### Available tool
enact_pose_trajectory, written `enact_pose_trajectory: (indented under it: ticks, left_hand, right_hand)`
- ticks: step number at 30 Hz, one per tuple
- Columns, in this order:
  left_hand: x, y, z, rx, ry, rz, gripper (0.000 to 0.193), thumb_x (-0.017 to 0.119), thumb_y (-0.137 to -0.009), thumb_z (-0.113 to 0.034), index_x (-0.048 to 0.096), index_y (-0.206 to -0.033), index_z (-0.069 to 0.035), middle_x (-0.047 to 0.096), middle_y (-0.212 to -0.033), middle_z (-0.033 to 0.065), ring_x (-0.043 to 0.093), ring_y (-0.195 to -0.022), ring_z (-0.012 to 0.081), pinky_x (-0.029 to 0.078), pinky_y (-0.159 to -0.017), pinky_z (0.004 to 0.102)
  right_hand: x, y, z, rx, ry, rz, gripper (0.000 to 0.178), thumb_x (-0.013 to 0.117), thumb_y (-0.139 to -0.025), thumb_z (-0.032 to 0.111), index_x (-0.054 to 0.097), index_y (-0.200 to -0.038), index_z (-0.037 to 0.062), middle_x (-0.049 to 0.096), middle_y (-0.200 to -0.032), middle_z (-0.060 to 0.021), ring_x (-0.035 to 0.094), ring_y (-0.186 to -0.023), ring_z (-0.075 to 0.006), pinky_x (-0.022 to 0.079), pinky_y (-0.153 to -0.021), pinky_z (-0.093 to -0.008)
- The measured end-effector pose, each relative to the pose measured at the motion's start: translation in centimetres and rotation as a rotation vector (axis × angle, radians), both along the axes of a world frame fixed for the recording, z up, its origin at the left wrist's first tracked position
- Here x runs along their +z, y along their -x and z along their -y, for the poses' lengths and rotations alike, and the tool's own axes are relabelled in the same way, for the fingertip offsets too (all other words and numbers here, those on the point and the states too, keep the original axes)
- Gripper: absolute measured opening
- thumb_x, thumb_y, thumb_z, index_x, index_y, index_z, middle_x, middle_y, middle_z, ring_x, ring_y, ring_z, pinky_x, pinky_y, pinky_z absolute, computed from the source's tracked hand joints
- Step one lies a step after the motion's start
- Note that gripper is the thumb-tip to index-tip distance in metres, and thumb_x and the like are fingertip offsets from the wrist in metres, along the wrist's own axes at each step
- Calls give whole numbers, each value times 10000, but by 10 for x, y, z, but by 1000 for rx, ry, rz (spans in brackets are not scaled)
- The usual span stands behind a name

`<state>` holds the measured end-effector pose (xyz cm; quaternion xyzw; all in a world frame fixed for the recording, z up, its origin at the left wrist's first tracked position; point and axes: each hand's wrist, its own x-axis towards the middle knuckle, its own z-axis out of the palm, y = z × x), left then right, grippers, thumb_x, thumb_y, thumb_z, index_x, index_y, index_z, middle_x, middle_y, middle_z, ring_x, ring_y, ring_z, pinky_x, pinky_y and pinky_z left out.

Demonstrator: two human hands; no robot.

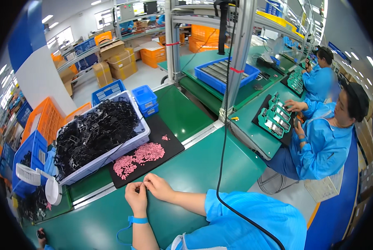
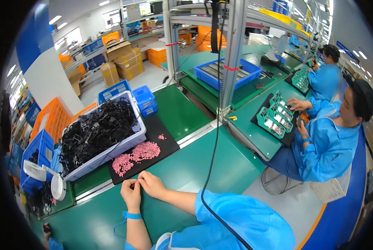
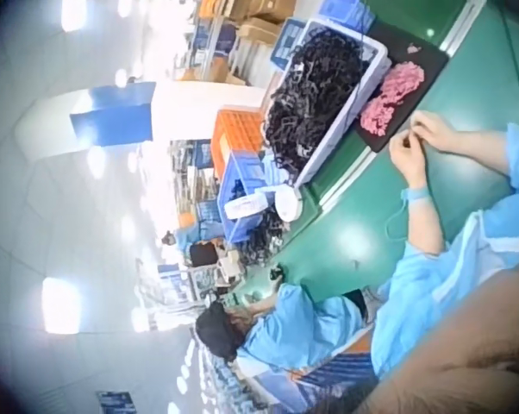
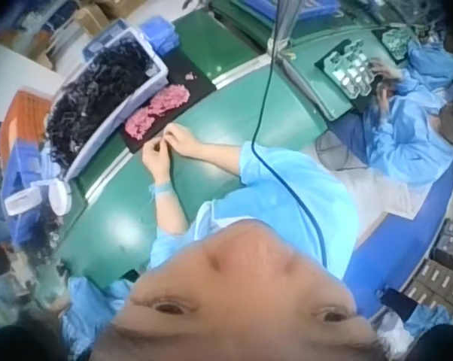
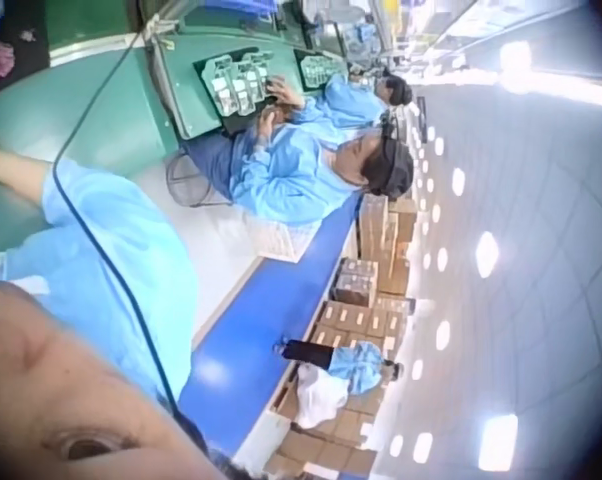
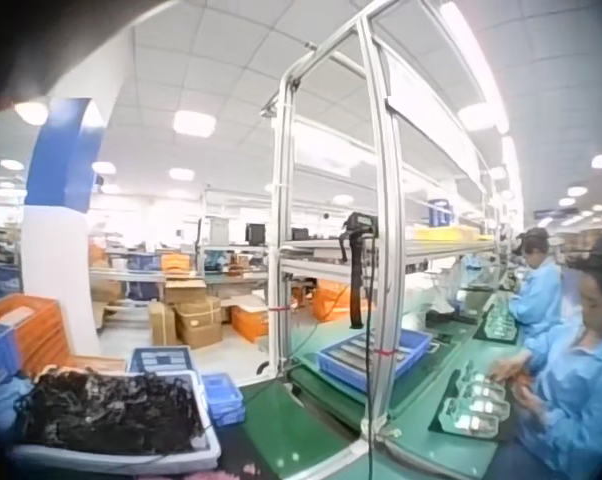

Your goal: The person attaches small components onto circuit boards seated in fixtures by hand and slides the tray of assembled boards down the assembly line to a coworker.

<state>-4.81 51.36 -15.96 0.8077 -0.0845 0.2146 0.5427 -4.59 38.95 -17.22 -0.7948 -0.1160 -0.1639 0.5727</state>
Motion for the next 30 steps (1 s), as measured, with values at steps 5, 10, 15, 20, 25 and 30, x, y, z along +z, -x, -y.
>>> enact_pose_trajectory:
  ticks: [5, 10, 15, 20, 25, 30]
  left_hand:
    - [-8, -3, -4, 24, -12, 51, 66, 690, -771, -20, 637, -749, 13, 589, -722, 73, 564, -618, 139, 461, -572, 262]
    - [-8, -5, -3, 36, -38, 55, 69, 694, -768, -22, 638, -747, 13, 590, -706, 69, 562, -606, 134, 460, -562, 266]
    - [-7, -5, -3, 38, 10, -8, 74, 712, -730, -43, 646, -723, -11, 598, -707, 89, 586, -632, 205, 472, -585, 318]
    - [-6, -6, -3, 55, -14, -6, 71, 712, -728, -50, 650, -717, -16, 604, -710, 89, 595, -641, 217, 480, -592, 326]
    - [-10, -6, -5, 45, -63, 49, 77, 711, -758, -58, 663, -754, 3, 617, -722, 83, 595, -604, 156, 480, -565, 279]
    - [-9, -6, -4, 50, -67, 19, 76, 712, -758, -58, 667, -760, 4, 622, -732, 86, 603, -610, 162, 486, -570, 281]
  right_hand:
    - [-2, 0, -3, 0, 13, -22, 104, 532, -899, 149, 534, -914, 46, 595, -889, -144, 590, -833, -347, 469, -696, -428]
    - [-2, 0, 0, 7, 21, -31, 112, 539, -897, 152, 538, -920, 43, 598, -893, -147, 592, -839, -345, 471, -700, -427]
    - [-4, -3, 0, -7, 61, 29, 87, 548, -906, 89, 551, -931, 5, 601, -853, -138, 615, -764, -269, 491, -671, -360]
    - [-3, -3, 0, 3, 54, 12, 87, 556, -907, 89, 556, -930, 5, 601, -854, -133, 608, -756, -244, 490, -672, -341]
    - [-6, -3, 1, 5, 50, 15, 82, 562, -906, 82, 558, -932, 4, 598, -859, -122, 604, -752, -215, 490, -669, -327]
    - [-12, -7, 0, 11, 38, 29, 76, 566, -904, 78, 559, -931, 7, 598, -859, -121, 602, -731, -206, 489, -659, -322]
